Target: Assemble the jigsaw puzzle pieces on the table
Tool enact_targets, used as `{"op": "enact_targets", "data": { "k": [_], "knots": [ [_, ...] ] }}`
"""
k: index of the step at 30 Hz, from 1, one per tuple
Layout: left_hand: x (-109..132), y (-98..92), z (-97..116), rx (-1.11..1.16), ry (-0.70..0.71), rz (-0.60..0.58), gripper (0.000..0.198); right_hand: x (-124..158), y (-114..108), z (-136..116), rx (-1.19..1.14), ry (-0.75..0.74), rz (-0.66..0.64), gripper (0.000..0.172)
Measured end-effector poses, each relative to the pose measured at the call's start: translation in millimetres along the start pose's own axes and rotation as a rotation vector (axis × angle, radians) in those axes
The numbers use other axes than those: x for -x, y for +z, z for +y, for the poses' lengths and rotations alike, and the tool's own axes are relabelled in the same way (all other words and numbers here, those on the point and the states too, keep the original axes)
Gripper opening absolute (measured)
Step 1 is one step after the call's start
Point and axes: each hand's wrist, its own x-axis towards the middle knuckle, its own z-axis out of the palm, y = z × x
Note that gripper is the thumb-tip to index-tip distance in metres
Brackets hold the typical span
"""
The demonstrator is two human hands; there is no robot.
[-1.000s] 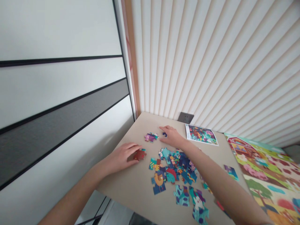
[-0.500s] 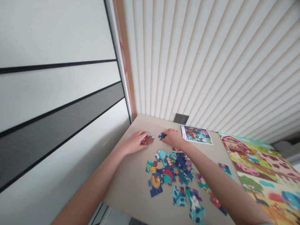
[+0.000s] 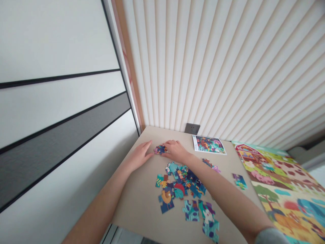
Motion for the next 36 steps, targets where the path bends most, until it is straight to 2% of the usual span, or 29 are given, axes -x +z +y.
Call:
{"op": "enact_targets", "data": {
  "k": [2,3,5,7,9,12,16,21,24,28,31,36],
  "knots": [
    [18.0,-14.1,14.0,-0.015,0.012,0.018,0.055,19.3,-6.4,-6.1,0.007,-0.009,-0.010,0.045],
    [27.3,-20.3,23.8,-0.017,0.042,-0.010,0.052,31.0,-9.9,-8.6,0.008,-0.016,-0.022,0.045],
    [43.7,-28.9,45.5,-0.005,0.118,-0.145,0.058,53.8,-15.6,-12.8,0.009,-0.031,-0.066,0.049],
    [54.9,-31.6,64.8,0.001,0.156,-0.275,0.066,71.3,-18.1,-16.1,0.009,-0.037,-0.107,0.045],
    [60.1,-29.9,77.5,0.004,0.182,-0.356,0.069,81.4,-17.8,-18.5,0.009,-0.029,-0.132,0.038],
    [61.4,-24.7,83.3,0.014,0.191,-0.366,0.062,85.8,-16.5,-19.8,0.003,-0.016,-0.140,0.036],
    [60.7,-20.4,73.8,0.022,0.189,-0.317,0.054,83.4,-19.3,-18.9,-0.008,-0.007,-0.098,0.050],
    [46.2,-17.4,42.2,-0.014,0.143,-0.206,0.054,64.7,-12.7,-25.5,-0.097,-0.050,0.010,0.061],
    [28.0,-15.7,25.5,0.012,0.117,-0.161,0.054,41.9,0.1,-33.4,-0.115,-0.065,0.032,0.062],
    [14.4,-13.2,17.2,0.065,0.111,-0.156,0.060,19.1,10.7,-35.9,-0.104,-0.054,0.008,0.053],
    [18.2,-11.4,15.9,0.082,0.110,-0.142,0.060,25.2,9.1,-30.4,-0.065,0.002,-0.005,0.051],
    [25.5,-9.7,13.8,0.082,0.132,-0.125,0.061,60.8,0.4,-24.6,-0.003,0.120,-0.046,0.056]
  ]
}}
